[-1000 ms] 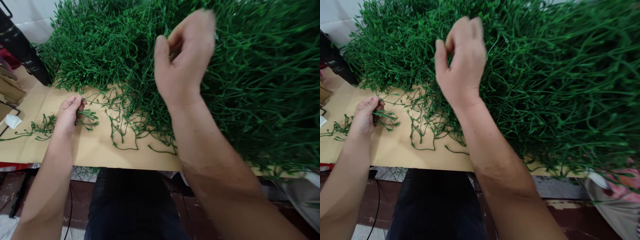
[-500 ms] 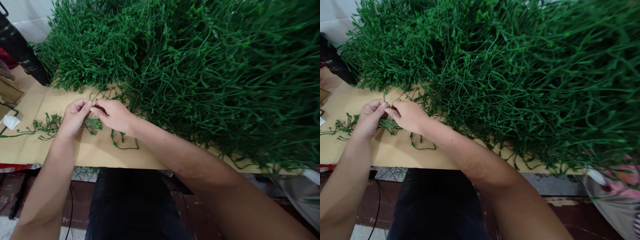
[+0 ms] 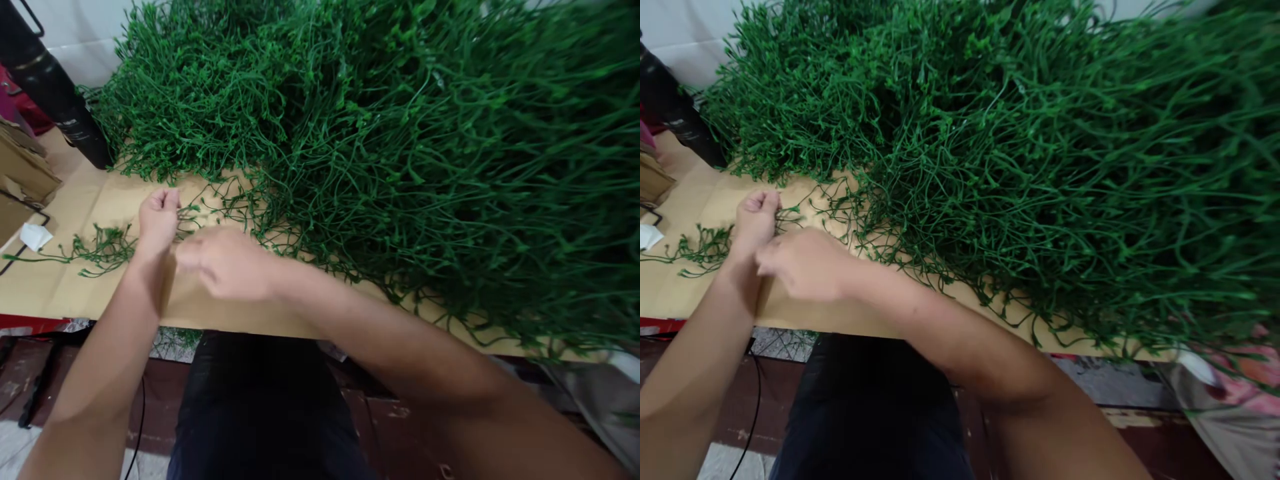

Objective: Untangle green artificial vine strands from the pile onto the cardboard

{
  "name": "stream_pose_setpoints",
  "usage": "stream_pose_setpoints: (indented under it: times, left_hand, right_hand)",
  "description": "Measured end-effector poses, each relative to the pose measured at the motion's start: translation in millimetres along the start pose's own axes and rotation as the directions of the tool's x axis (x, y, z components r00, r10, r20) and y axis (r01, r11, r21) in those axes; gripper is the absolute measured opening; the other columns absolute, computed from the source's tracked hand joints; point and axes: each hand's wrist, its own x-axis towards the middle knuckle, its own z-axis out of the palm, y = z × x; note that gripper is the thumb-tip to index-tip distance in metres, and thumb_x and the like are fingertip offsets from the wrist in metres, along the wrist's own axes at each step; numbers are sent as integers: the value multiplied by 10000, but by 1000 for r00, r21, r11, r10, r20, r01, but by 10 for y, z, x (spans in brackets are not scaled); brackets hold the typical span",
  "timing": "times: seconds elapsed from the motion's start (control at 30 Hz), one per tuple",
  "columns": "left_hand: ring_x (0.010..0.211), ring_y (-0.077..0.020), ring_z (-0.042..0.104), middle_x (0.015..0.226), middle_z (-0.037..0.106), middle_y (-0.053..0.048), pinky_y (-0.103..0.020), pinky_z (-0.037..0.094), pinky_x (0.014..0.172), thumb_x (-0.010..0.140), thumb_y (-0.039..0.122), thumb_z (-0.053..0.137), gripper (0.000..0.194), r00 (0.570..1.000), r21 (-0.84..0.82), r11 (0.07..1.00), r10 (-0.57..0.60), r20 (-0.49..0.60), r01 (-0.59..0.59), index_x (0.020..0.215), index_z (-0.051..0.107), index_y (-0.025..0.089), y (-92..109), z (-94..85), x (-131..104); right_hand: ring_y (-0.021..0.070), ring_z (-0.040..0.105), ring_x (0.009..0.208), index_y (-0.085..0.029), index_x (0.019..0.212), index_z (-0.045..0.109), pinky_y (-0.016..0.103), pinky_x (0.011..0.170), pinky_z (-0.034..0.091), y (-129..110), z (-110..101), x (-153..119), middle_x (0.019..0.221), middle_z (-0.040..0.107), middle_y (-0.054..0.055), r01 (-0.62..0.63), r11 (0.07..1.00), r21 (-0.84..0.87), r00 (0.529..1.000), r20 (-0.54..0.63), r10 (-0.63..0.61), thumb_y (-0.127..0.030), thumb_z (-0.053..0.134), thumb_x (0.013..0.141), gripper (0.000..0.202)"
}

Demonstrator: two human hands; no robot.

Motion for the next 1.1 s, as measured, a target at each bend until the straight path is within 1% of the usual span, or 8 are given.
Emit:
stream_pose_setpoints:
  times: [0.1, 0.2, 0.3, 0.43, 0.5, 0.73, 0.87, 1.1]
  left_hand:
    - [462, -70, 304, 463, 386, 57, -213, 275, 477, 804, 233, 624, 351, 1000, -11, 1000, 18, -3, -18, 497, 468, 165, -44, -125, 66]
    - [424, -62, 289, 474, 385, 51, -212, 235, 422, 815, 360, 609, 350, 993, -67, 997, -24, 115, 32, 545, 495, 168, -50, -166, 19]
    - [399, -56, 295, 488, 403, 39, -208, 194, 379, 821, 429, 585, 346, 981, -111, 992, -41, 192, 63, 601, 531, 168, -21, -120, -44]
    - [415, -54, 358, 502, 445, 30, -190, 253, 384, 796, 456, 615, 354, 970, -143, 989, -1, 245, 37, 605, 542, 167, 16, -37, -65]
    - [430, -55, 391, 505, 465, 28, -180, 284, 392, 770, 455, 646, 352, 965, -151, 987, -6, 261, 47, 597, 548, 165, 21, -7, -77]
    - [474, -60, 448, 521, 500, 30, -178, 382, 452, 756, 403, 677, 316, 954, -182, 982, 4, 301, 54, 594, 557, 159, 22, 3, -170]
    - [498, -68, 479, 539, 517, 17, -186, 418, 495, 816, 406, 608, 326, 947, -141, 990, 52, 317, -7, 606, 563, 161, 17, -18, -153]
    - [540, -93, 523, 591, 581, -14, -201, 414, 502, 869, 467, 498, 367, 942, 9, 993, 113, 315, -122, 686, 605, 168, 21, -66, -137]
  right_hand:
    - [153, 516, 788, -153, 889, 632, 287, 742, 372, -218, -123, -9, 851, 631, 53, 97, 991, -87, 995, 42, -94, -151, 444, 866, 190]
    - [179, 532, 795, -119, 917, 645, 313, 734, 394, -119, -358, -138, 862, 632, 92, -195, 936, -293, 978, 12, 207, -156, 409, 893, 239]
    - [226, 537, 857, -95, 896, 659, 363, 749, 410, 207, -595, -449, 862, 604, 125, -497, 757, -424, 866, -192, 461, -243, 429, 909, 274]
    - [291, 485, 1012, -85, 985, 641, 444, 820, 398, 456, -710, -762, 977, 561, 167, -620, 663, -419, 770, -485, 414, -389, 455, 908, 364]
    - [289, 474, 1031, -100, 1026, 628, 454, 840, 393, 407, -626, -704, 1008, 548, 159, -583, 709, -397, 788, -490, 373, -405, 440, 915, 376]
    - [251, 491, 982, -84, 1070, 624, 397, 843, 385, 97, -19, -64, 1003, 574, 139, -372, 890, -263, 923, -211, 323, -353, 482, 905, 347]
    - [212, 489, 929, -106, 1037, 638, 359, 825, 362, 184, 76, -41, 977, 594, 111, -331, 928, -173, 937, -179, 301, -218, 449, 908, 255]
    - [173, 467, 807, -123, 888, 647, 304, 737, 335, 352, 39, -132, 832, 555, 68, -333, 942, -49, 911, -274, 308, -219, 479, 885, 194]
